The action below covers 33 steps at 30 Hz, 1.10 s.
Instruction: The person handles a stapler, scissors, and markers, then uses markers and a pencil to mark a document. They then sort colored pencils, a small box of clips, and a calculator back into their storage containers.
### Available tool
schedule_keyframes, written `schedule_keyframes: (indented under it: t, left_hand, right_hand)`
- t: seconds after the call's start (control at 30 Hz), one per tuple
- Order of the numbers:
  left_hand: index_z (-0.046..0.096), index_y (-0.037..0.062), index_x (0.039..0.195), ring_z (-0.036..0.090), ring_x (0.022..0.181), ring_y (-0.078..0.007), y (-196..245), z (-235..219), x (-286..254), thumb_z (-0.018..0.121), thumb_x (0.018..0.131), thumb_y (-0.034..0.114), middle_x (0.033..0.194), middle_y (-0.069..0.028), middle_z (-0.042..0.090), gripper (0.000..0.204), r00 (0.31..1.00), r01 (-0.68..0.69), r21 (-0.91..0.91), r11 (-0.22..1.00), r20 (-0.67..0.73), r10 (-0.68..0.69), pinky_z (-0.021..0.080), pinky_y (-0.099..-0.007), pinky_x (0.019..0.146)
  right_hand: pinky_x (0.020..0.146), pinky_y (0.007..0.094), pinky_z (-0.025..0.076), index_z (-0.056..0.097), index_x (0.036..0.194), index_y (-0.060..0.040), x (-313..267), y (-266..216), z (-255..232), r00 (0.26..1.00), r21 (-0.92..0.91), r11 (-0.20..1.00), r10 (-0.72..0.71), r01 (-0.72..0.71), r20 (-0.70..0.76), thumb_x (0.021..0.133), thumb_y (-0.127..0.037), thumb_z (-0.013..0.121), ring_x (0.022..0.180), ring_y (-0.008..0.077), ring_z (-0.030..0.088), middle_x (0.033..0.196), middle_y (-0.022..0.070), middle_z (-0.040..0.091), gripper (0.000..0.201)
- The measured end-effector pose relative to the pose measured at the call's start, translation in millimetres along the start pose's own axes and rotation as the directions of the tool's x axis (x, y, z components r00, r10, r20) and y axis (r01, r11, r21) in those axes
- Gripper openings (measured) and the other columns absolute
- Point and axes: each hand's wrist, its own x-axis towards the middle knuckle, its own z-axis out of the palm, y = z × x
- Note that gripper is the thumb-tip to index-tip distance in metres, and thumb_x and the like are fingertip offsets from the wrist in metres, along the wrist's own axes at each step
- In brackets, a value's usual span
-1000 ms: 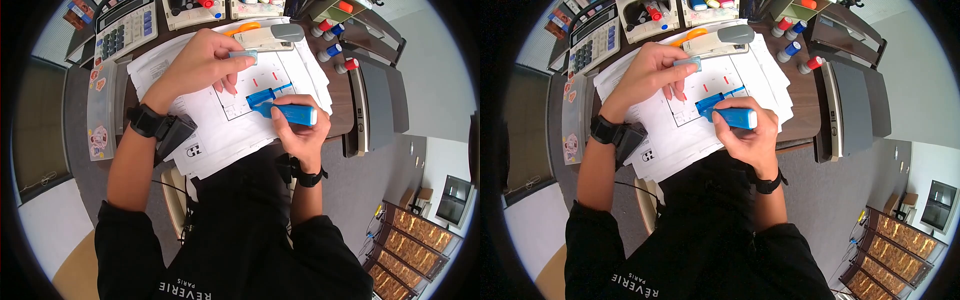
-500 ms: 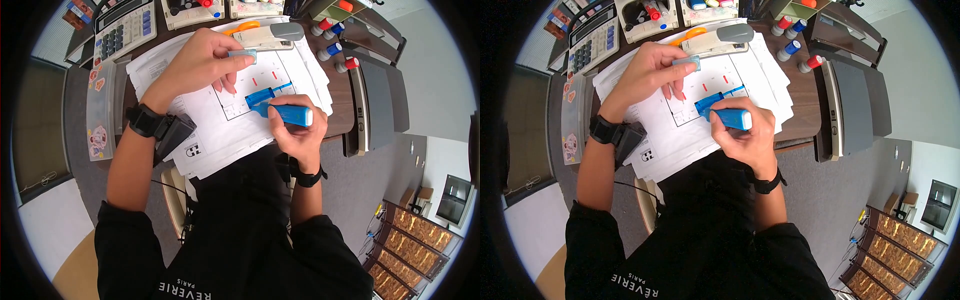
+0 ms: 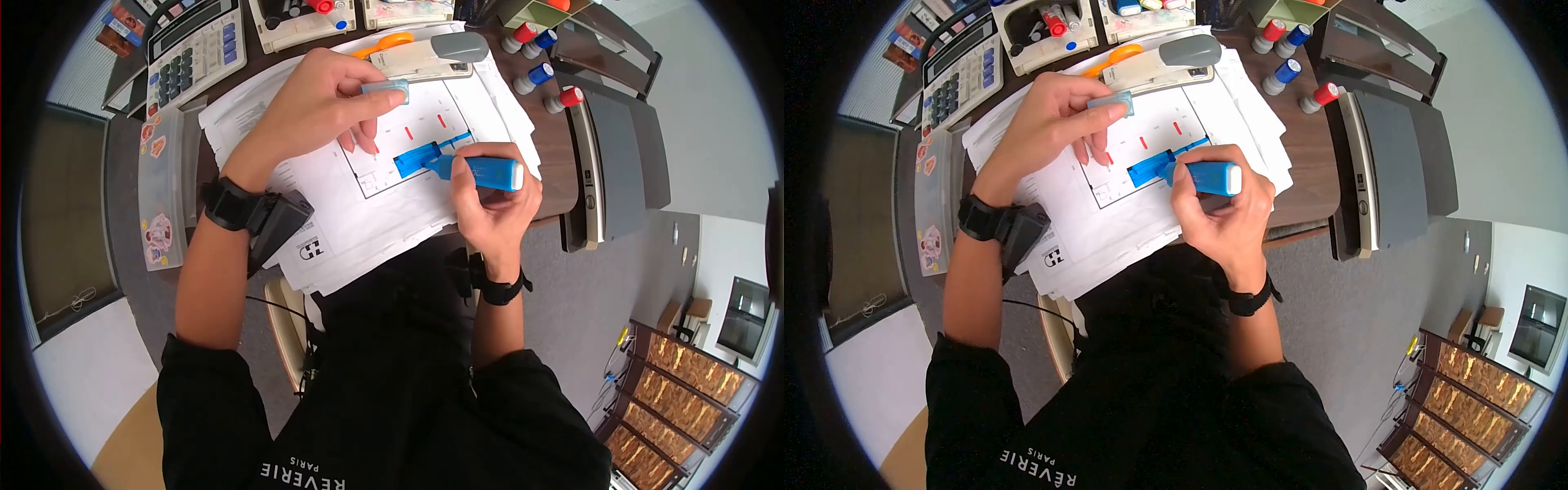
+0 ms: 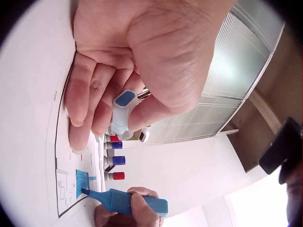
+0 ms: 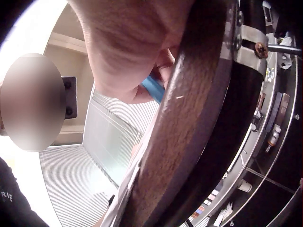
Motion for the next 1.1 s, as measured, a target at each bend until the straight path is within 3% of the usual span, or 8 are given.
schedule_keyframes:
  t: [0.37,0.57,0.7,0.77,0.87,0.93,1.0,1.1]
  left_hand:
    - [0.068,-0.0049,0.099,0.07,0.056,-0.0147,0,0,0,0.066,0.096,0.021,0.065,-0.0078,0.068,0.027,1.0,-0.007,0.001,1.0,-0.002,0.007,0.046,-0.0189,0.043]
    - [0.069,-0.0048,0.099,0.07,0.056,-0.0142,-1,1,0,0.066,0.096,0.02,0.065,-0.0077,0.068,0.026,1.0,-0.012,-0.016,1.0,-0.011,0.012,0.046,-0.019,0.043]
    - [0.069,-0.0044,0.097,0.07,0.056,-0.014,-2,1,0,0.066,0.096,0.022,0.065,-0.0076,0.067,0.026,0.999,-0.033,-0.001,0.999,-0.003,0.032,0.046,-0.0189,0.043]
    - [0.069,-0.0039,0.095,0.07,0.057,-0.0139,-2,0,0,0.067,0.096,0.023,0.065,-0.0077,0.068,0.027,1.0,-0.018,-0.02,1.0,0.007,0.018,0.046,-0.0189,0.043]
    - [0.068,-0.0035,0.095,0.07,0.057,-0.0142,0,-1,0,0.067,0.096,0.024,0.065,-0.0078,0.068,0.028,1.0,-0.007,-0.021,1.0,0.012,0.008,0.046,-0.019,0.044]
    - [0.068,-0.0033,0.095,0.07,0.058,-0.0144,1,-1,-1,0.067,0.096,0.025,0.065,-0.0078,0.067,0.028,1.0,-0.008,-0.011,1.0,0.008,0.008,0.046,-0.0191,0.044]
    - [0.068,-0.0032,0.096,0.07,0.058,-0.0146,0,0,-1,0.067,0.096,0.025,0.065,-0.0078,0.067,0.028,1.0,-0.009,-0.002,1.0,0.005,0.009,0.047,-0.0192,0.044]
    - [0.068,-0.0034,0.097,0.071,0.058,-0.0151,0,-1,-1,0.067,0.096,0.025,0.065,-0.008,0.067,0.029,1.0,-0.016,-0.005,1.0,0.003,0.016,0.047,-0.0193,0.044]
  right_hand:
    - [0.05,0.0183,0.043,0.067,0.086,-0.0015,1,5,2,0.989,0.023,0.998,0.067,-0.064,-0.135,0.082,-0.005,0.071,0.055,0.0024,0.057,0.066,0.0008,0.065,0.007]
    - [0.053,0.0202,0.045,0.065,0.092,0.0036,-1,8,0,0.987,0.018,0.992,0.122,-0.121,-0.107,0.088,-0.003,0.068,0.06,0.0064,0.059,0.073,0.0035,0.064,0.009]
    - [0.051,0.0171,0.042,0.068,0.087,-0.0015,-3,13,0,0.98,0.046,0.992,0.123,-0.117,-0.156,0.082,-0.004,0.072,0.057,0.0017,0.055,0.068,-0.0002,0.066,0.007]
    - [0.057,0.0189,0.046,0.068,0.088,-0.0015,-7,12,-3,0.985,0.19,0.979,0.104,-0.077,-0.137,0.08,-0.004,0.074,0.06,0.0043,0.06,0.073,0.0021,0.069,0.01]
    - [0.063,0.0218,0.051,0.069,0.09,-0.0015,-9,7,-6,1.0,0.208,0.978,0.025,-0.021,-0.017,0.079,-0.003,0.076,0.065,0.0081,0.065,0.078,0.005,0.072,0.013]
    - [0.065,0.0235,0.053,0.069,0.091,-0.002,-8,6,-8,0.999,0.18,0.984,-0.001,-0.007,0.043,0.078,-0.004,0.076,0.067,0.0118,0.068,0.079,0.0063,0.073,0.014]
    - [0.064,0.0233,0.052,0.069,0.091,-0.0025,-3,6,-8,0.982,0.089,0.986,-0.148,0.138,0.115,0.077,-0.004,0.077,0.066,0.013,0.069,0.079,0.0062,0.073,0.016]
    - [0.063,0.0237,0.052,0.069,0.091,-0.003,-3,6,-7,0.981,0.087,0.987,-0.143,0.133,0.129,0.077,-0.005,0.078,0.065,0.0136,0.069,0.079,0.0064,0.073,0.017]
